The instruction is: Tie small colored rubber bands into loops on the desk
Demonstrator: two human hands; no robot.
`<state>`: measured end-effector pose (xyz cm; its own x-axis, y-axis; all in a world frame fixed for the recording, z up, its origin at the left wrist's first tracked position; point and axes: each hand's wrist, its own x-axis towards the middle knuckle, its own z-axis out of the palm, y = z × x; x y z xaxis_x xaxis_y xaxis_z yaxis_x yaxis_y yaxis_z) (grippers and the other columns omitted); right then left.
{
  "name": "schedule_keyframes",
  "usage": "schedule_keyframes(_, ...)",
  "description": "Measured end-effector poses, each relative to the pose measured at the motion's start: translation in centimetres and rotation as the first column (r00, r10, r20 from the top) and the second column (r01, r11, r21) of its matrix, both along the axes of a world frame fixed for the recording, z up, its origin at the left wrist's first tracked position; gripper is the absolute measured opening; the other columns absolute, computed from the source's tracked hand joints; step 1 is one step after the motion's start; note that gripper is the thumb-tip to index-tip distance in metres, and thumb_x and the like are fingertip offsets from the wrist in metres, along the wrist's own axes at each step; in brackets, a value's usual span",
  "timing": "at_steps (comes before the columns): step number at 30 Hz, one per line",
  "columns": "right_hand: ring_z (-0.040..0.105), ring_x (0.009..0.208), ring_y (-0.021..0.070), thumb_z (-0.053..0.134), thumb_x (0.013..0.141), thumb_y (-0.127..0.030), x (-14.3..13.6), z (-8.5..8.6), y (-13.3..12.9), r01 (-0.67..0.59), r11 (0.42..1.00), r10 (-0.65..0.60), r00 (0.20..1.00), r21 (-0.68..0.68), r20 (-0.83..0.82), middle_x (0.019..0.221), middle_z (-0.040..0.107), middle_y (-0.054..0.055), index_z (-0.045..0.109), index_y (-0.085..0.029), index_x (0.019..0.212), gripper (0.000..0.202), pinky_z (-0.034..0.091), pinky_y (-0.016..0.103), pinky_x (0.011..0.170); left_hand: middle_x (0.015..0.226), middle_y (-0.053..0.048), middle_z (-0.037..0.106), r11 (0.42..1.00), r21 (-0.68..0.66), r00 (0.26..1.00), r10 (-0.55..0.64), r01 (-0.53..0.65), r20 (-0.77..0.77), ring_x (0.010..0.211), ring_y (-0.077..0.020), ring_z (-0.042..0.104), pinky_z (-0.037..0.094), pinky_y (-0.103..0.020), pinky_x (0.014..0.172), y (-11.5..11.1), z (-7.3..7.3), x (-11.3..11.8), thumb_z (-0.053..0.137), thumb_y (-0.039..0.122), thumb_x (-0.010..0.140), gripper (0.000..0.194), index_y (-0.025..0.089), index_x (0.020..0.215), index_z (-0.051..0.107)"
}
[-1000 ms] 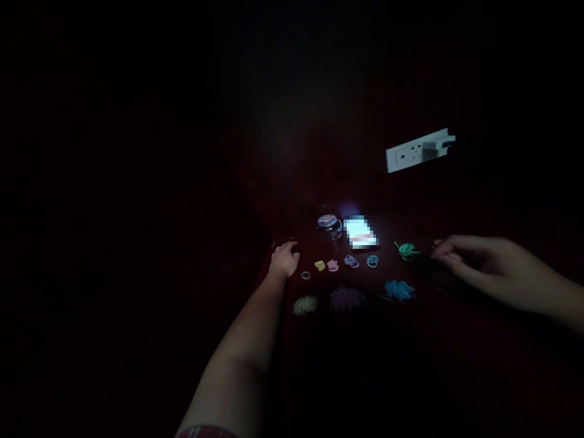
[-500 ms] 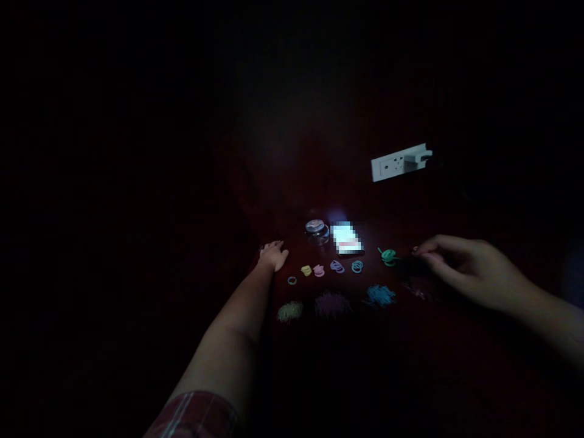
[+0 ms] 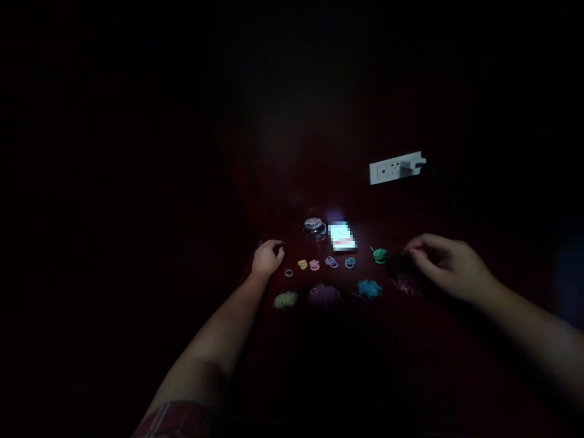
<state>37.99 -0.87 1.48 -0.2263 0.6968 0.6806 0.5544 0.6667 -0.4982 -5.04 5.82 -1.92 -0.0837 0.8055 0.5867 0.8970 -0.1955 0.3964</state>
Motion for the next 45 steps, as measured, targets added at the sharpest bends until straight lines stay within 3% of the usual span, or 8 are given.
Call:
schedule_keyframes(5, 0.06, 0.059, 0.0164, 0.055, 0.084, -0.029, -2.4, 0.4, -0.7, -0.03, 0.998, 0.028, 0.999, 0.053, 0.039, 0.072, 0.067, 0.004, 0.065, -0.019, 0.084, 0.014, 0.044, 0.026, 0.052, 0.085, -0.007, 0.073, 0.987, 0.157, 0.975, -0.08, 0.048, 0.206, 0.075, -0.0168, 0.068, 0.055, -0.028, 0.071, -5.3, 1.7, 2.6, 0.058, 0.035, 0.087, 0.023, 0.015, 0.089, 0.069)
schedule_keyframes(8, 0.058, 0.062, 0.0166, 0.054, 0.084, -0.025, -6.6, 2.3, -2.2, -0.105, 0.99, 0.09, 0.984, 0.092, 0.152, 0.068, 0.063, 0.002, 0.063, -0.021, 0.082, 0.01, 0.043, 0.028, 0.059, 0.081, -0.006, 0.071, 0.965, 0.245, 0.935, -0.168, 0.092, 0.313, 0.069, -0.0138, 0.066, 0.052, -0.023, 0.063, -7.8, 3.2, 5.4, 0.059, 0.036, 0.087, 0.022, 0.014, 0.086, 0.065)
schedule_keyframes(11, 0.057, 0.063, 0.016, 0.058, 0.083, -0.023, -11.0, 3.4, -3.6, -0.18, 0.983, 0.171, 0.967, 0.031, 0.188, 0.071, 0.062, 0.0, 0.059, -0.021, 0.097, 0.014, 0.041, 0.028, 0.06, 0.081, -0.004, 0.069, 0.911, 0.377, 0.835, -0.333, 0.166, 0.438, 0.07, -0.0125, 0.065, 0.05, -0.022, 0.062, -9.9, 3.9, 8.5, 0.064, 0.03, 0.084, 0.015, 0.015, 0.083, 0.062)
schedule_keyframes(16, 0.058, 0.076, 0.0183, 0.058, 0.084, -0.021, -13.8, 1.3, -4.0, -0.194, 0.964, 0.174, 0.978, 0.185, 0.118, 0.082, 0.062, 0.003, 0.056, -0.019, 0.098, 0.014, 0.042, 0.032, 0.072, 0.081, -0.002, 0.068, 0.826, 0.423, 0.788, -0.522, 0.373, 0.326, 0.075, -0.0129, 0.066, 0.051, -0.024, 0.067, -12.1, 2.8, 11.3, 0.069, 0.019, 0.08, 0.012, 0.017, 0.084, 0.057)
schedule_keyframes(19, 0.057, 0.077, 0.0176, 0.061, 0.083, -0.02, -13.4, 0.1, -3.8, -0.259, 0.95, 0.239, 0.962, 0.174, 0.13, 0.084, 0.062, 0.003, 0.056, -0.02, 0.098, 0.016, 0.042, 0.033, 0.074, 0.083, -0.003, 0.068, 0.8, 0.406, 0.742, -0.58, 0.441, 0.337, 0.079, -0.0139, 0.067, 0.054, -0.026, 0.071, -12.3, 2.4, 11.7, 0.069, 0.018, 0.08, 0.011, 0.018, 0.084, 0.058)
schedule_keyframes(24, 0.055, 0.074, 0.0163, 0.057, 0.087, -0.016, -13.1, 0.2, -3.6, -0.305, 0.929, 0.287, 0.951, 0.207, 0.115, 0.082, 0.062, 0.003, 0.056, -0.02, 0.088, 0.004, 0.041, 0.033, 0.071, 0.089, -0.004, 0.069, 0.785, 0.377, 0.685, -0.616, 0.491, 0.39, 0.084, -0.0153, 0.068, 0.056, -0.029, 0.075, -11.9, 2.3, 12.0, 0.068, 0.02, 0.083, 0.01, 0.018, 0.089, 0.059)
schedule_keyframes(36, 0.057, 0.075, 0.0163, 0.055, 0.086, -0.013, -12.5, 0.1, -2.9, -0.318, 0.923, 0.306, 0.948, 0.217, 0.09, 0.081, 0.063, 0.002, 0.058, -0.02, 0.09, 0.009, 0.041, 0.033, 0.072, 0.089, -0.004, 0.069, 0.766, 0.386, 0.734, -0.626, 0.514, 0.264, 0.083, -0.0143, 0.068, 0.054, -0.026, 0.071, -11.7, 2.6, 11.4, 0.067, 0.016, 0.083, 0.011, 0.018, 0.091, 0.062)
schedule_keyframes(45, 0.058, 0.076, 0.018, 0.053, 0.084, -0.012, -12.0, 0.4, -3.0, -0.309, 0.932, 0.303, 0.951, 0.191, 0.056, 0.08, 0.064, 0.004, 0.059, -0.02, 0.086, 0.01, 0.043, 0.034, 0.07, 0.085, -0.003, 0.069, 0.788, 0.388, 0.774, -0.587, 0.479, 0.237, 0.077, -0.0124, 0.066, 0.053, -0.024, 0.067, -11.5, 2.9, 11.4, 0.068, 0.016, 0.082, 0.009, 0.018, 0.088, 0.063)
